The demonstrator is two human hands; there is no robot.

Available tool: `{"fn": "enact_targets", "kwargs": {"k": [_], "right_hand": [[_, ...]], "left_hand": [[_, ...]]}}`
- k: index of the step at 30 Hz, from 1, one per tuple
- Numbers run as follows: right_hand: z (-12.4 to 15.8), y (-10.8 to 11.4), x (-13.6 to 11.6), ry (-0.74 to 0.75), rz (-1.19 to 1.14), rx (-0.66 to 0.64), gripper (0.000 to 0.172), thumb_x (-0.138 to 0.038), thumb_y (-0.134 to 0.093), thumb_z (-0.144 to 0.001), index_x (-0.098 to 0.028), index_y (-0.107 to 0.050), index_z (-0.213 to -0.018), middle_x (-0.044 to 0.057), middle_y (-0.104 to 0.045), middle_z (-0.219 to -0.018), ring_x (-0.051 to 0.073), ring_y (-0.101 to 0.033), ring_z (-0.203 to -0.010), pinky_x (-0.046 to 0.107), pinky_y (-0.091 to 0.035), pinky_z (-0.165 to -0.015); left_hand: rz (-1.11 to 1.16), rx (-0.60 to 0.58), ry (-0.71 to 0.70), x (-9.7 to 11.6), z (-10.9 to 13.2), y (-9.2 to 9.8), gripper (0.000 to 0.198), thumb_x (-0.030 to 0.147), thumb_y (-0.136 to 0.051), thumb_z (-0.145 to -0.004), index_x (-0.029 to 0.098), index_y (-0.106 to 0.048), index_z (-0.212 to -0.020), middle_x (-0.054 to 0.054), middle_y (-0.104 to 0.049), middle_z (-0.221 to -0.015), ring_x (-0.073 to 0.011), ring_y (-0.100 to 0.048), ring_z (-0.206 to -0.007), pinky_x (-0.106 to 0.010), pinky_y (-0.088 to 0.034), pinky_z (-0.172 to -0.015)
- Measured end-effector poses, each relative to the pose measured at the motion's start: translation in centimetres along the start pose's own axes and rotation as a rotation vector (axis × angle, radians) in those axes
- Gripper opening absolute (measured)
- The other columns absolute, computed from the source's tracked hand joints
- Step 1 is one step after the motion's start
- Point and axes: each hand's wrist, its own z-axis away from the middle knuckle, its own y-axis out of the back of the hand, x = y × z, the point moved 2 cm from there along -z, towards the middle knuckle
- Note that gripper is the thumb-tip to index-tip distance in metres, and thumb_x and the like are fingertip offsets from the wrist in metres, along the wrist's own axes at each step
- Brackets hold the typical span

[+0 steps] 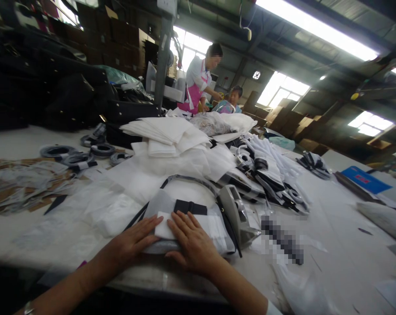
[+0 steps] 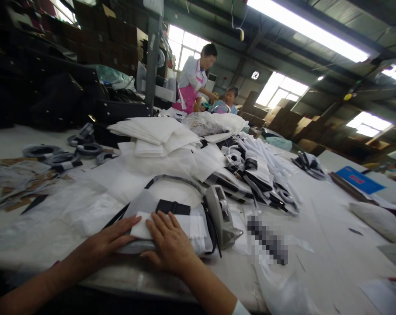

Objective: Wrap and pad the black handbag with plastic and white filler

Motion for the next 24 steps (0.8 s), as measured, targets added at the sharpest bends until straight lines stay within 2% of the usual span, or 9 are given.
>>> {"fn": "enact_targets", "kwargs": {"k": [4,8,10,12,16,18,21,24], "right_hand": [[0.0,-0.4,0.2,0.000,0.023,0.000,0.072,-0.053,-0.053,-0.095,-0.021,-0.028,-0.154,0.012,-0.028,-0.161,0.030,-0.021,-0.149,0.054,-0.021,-0.122],[0.0,-0.6,0.0,0.031,0.057,0.005,0.065,-0.052,-0.048,-0.098,-0.027,-0.026,-0.154,0.009,-0.028,-0.161,0.031,-0.021,-0.149,0.060,-0.021,-0.120],[0.0,-0.8,-0.2,0.054,0.078,0.018,0.065,-0.048,-0.048,-0.099,-0.025,-0.025,-0.154,0.009,-0.029,-0.161,0.030,-0.022,-0.149,0.059,-0.022,-0.120],[0.0,-1.2,-0.6,0.059,0.103,0.034,0.065,-0.041,-0.051,-0.099,-0.021,-0.025,-0.154,0.010,-0.030,-0.160,0.029,-0.023,-0.149,0.055,-0.025,-0.121],[0.2,-2.8,-1.1,0.004,0.160,0.089,0.065,-0.023,-0.054,-0.097,-0.013,-0.024,-0.154,0.013,-0.029,-0.160,0.028,-0.023,-0.149,0.049,-0.030,-0.121],[0.3,-3.8,-1.4,-0.023,0.182,0.128,0.068,-0.018,-0.054,-0.095,-0.010,-0.021,-0.155,0.014,-0.026,-0.160,0.028,-0.020,-0.149,0.047,-0.030,-0.122],[0.2,-4.8,-1.8,-0.048,0.196,0.165,0.072,-0.016,-0.055,-0.094,-0.007,-0.017,-0.155,0.016,-0.023,-0.161,0.029,-0.018,-0.150,0.047,-0.029,-0.122],[0.2,-4.4,-2.1,-0.065,0.181,0.172,0.073,-0.021,-0.055,-0.095,-0.005,-0.017,-0.155,0.018,-0.024,-0.160,0.030,-0.017,-0.150,0.047,-0.028,-0.122]], "left_hand": [[0.033,0.002,0.019,-0.2,0.1,0.1,0.033,0.012,-0.047,-0.099,0.023,-0.056,-0.129,-0.006,-0.043,-0.154,-0.0195,-0.041,-0.140,-0.037,-0.043,-0.112],[0.092,0.052,0.092,-0.3,0.4,-0.6,0.030,0.009,-0.044,-0.098,0.019,-0.057,-0.123,-0.008,-0.051,-0.147,-0.0177,-0.046,-0.137,-0.034,-0.041,-0.114],[0.121,0.065,0.121,-0.4,0.6,-0.9,0.034,0.006,-0.041,-0.097,0.017,-0.055,-0.125,-0.008,-0.055,-0.144,-0.0176,-0.048,-0.135,-0.033,-0.043,-0.113],[0.124,0.051,0.137,-0.6,0.9,-1.0,0.042,0.006,-0.040,-0.096,0.018,-0.048,-0.136,-0.008,-0.056,-0.143,-0.0181,-0.051,-0.133,-0.034,-0.044,-0.111],[-0.021,0.020,0.085,-0.3,0.9,-0.6,0.054,0.008,-0.039,-0.099,0.027,-0.037,-0.149,-0.005,-0.054,-0.145,-0.0187,-0.051,-0.132,-0.035,-0.045,-0.111],[-0.124,0.003,0.042,0.3,0.7,-0.3,0.052,0.009,-0.038,-0.100,0.029,-0.037,-0.149,-0.005,-0.053,-0.147,-0.0197,-0.047,-0.136,-0.037,-0.040,-0.114],[-0.266,-0.009,0.024,1.5,0.2,0.0,0.049,0.013,-0.036,-0.101,0.023,-0.037,-0.150,-0.006,-0.052,-0.147,-0.0238,-0.041,-0.140,-0.045,-0.024,-0.122],[-0.358,0.024,0.025,1.9,0.1,-0.4,0.055,0.010,-0.033,-0.098,0.017,-0.031,-0.153,-0.007,-0.056,-0.143,-0.0240,-0.049,-0.134,-0.047,-0.012,-0.125]]}}
